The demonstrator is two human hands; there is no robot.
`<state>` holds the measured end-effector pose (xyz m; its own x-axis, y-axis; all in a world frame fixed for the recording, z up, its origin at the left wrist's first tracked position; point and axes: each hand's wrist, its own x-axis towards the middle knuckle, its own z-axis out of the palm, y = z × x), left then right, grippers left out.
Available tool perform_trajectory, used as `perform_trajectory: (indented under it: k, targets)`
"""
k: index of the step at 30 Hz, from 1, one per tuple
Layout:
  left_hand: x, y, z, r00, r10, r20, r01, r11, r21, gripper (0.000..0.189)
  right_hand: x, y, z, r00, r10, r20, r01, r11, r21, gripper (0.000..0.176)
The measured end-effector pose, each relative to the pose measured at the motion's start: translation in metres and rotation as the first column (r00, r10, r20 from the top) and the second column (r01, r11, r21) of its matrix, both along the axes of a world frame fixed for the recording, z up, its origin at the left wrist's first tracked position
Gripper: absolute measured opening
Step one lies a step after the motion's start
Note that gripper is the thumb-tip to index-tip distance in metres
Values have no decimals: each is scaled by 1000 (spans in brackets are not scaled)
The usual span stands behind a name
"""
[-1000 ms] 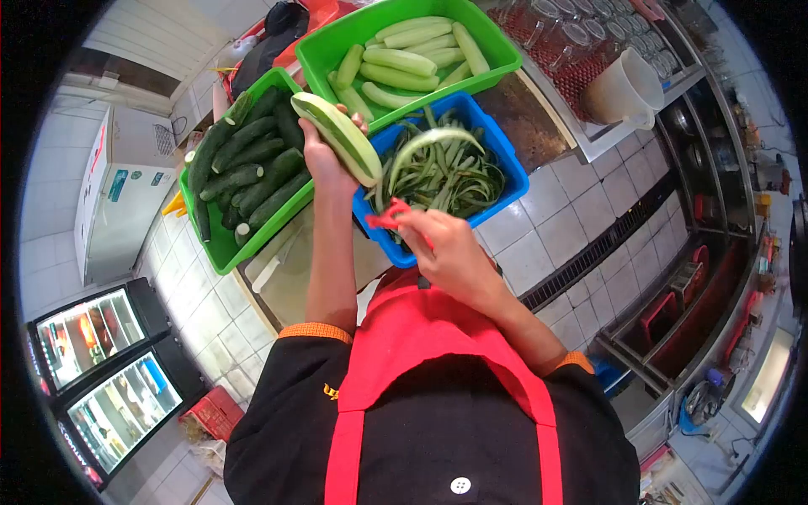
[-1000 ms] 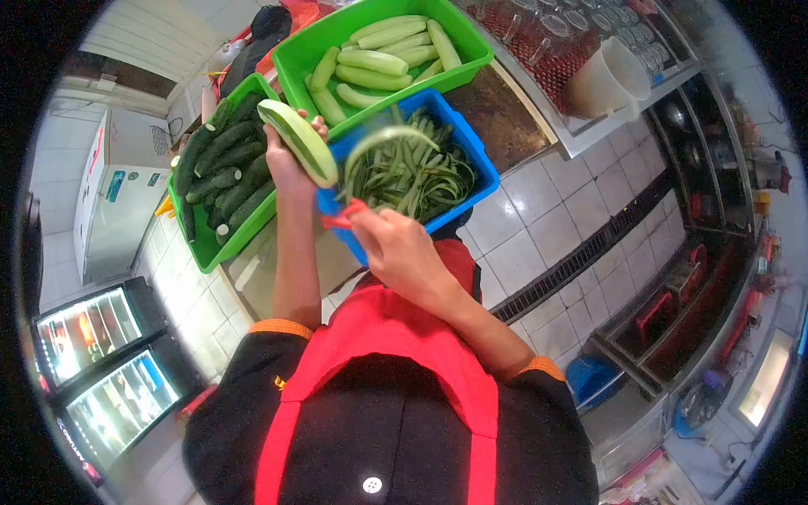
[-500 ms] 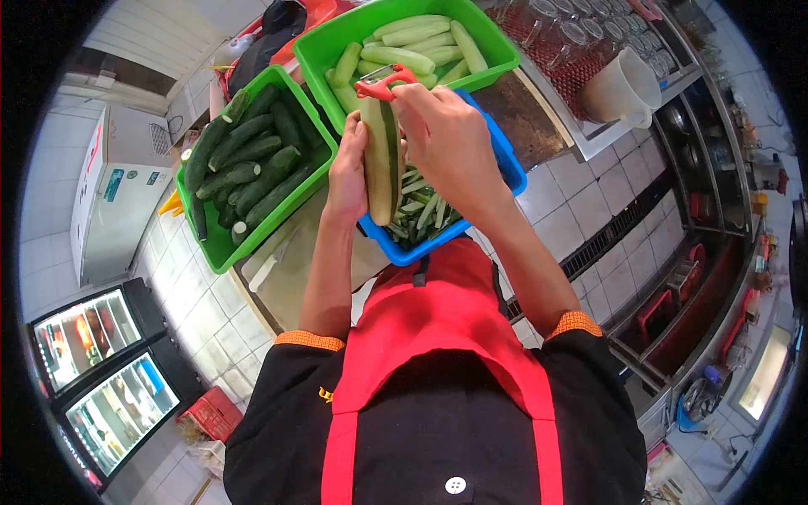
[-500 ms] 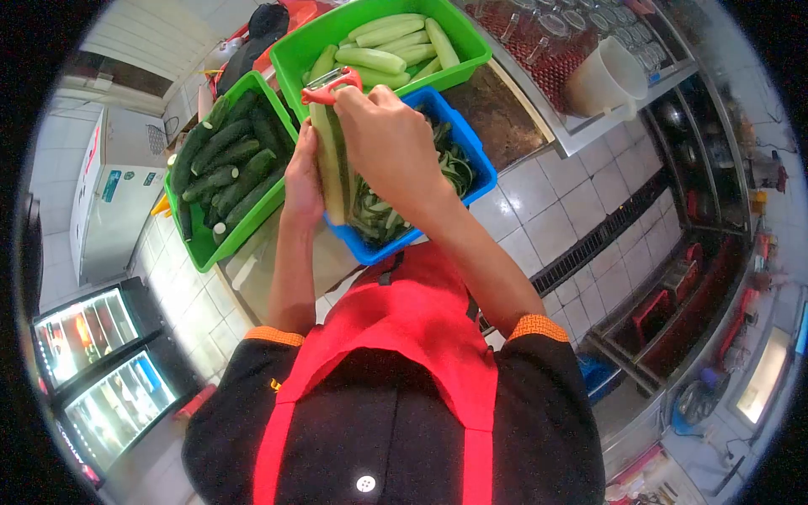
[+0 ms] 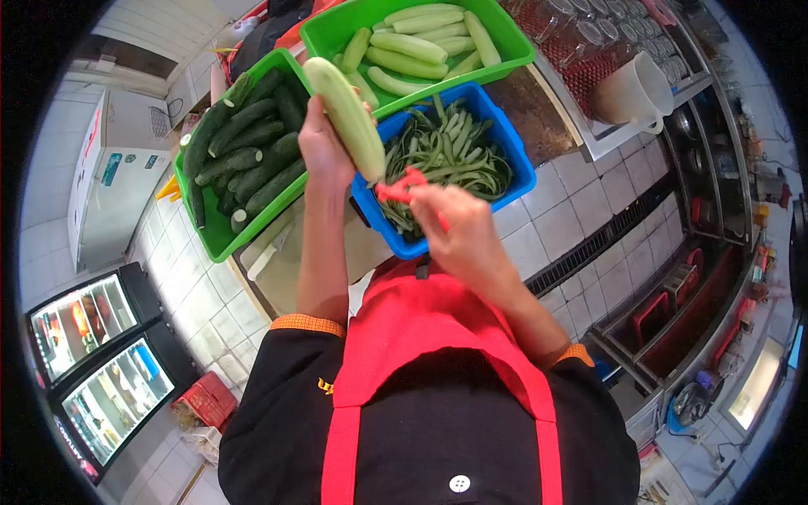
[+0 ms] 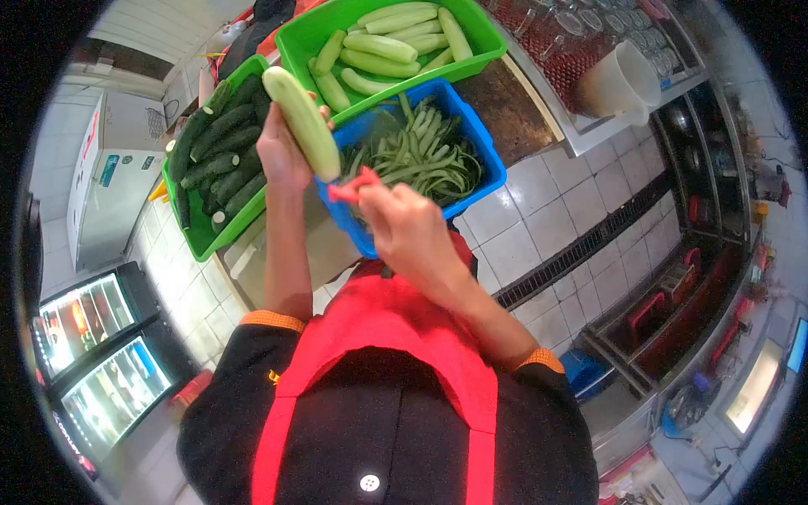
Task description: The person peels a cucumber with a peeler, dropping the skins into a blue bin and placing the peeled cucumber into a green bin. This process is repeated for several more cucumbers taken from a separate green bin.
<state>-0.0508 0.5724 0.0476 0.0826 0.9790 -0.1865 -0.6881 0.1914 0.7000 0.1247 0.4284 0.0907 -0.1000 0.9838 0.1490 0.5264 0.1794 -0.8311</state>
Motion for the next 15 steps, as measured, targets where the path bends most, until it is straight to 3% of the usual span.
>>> perform_trajectory:
  k: [2,4,5,7,9,12,13,14,15]
  targets:
    - [0,3,-13,984,-180,16,180,984,10,38,7,30,19,999,-47,11,46,997,65,14]
    - [23,-8,-5,991,-131,-34,131,991,15,35,6,57,27,987,-147,64,125,956,267,16]
    - [34,-17,1,994,-66,-85,68,998,20,32,5,68,28,985,-159,67,136,954,268,16]
    - [42,-28,7,990,-116,-77,117,993,11,29,1,83,29,959,-228,167,177,945,273,15]
    - [42,-30,7,992,-101,-75,102,995,18,29,-1,76,26,960,-239,148,195,945,264,13]
    - [30,-27,-2,994,-53,-97,54,999,8,31,9,41,30,977,-16,210,17,1000,-2,12]
    - [23,-27,-6,990,-68,-121,69,998,0,32,13,33,36,978,-8,206,9,1000,-5,12]
    - [10,-21,-18,982,-180,-59,177,983,-41,42,18,26,44,991,-10,133,14,1000,-26,13]
    - [11,-25,-14,983,-173,-58,170,984,-49,42,23,22,50,998,-17,62,20,999,-50,13]
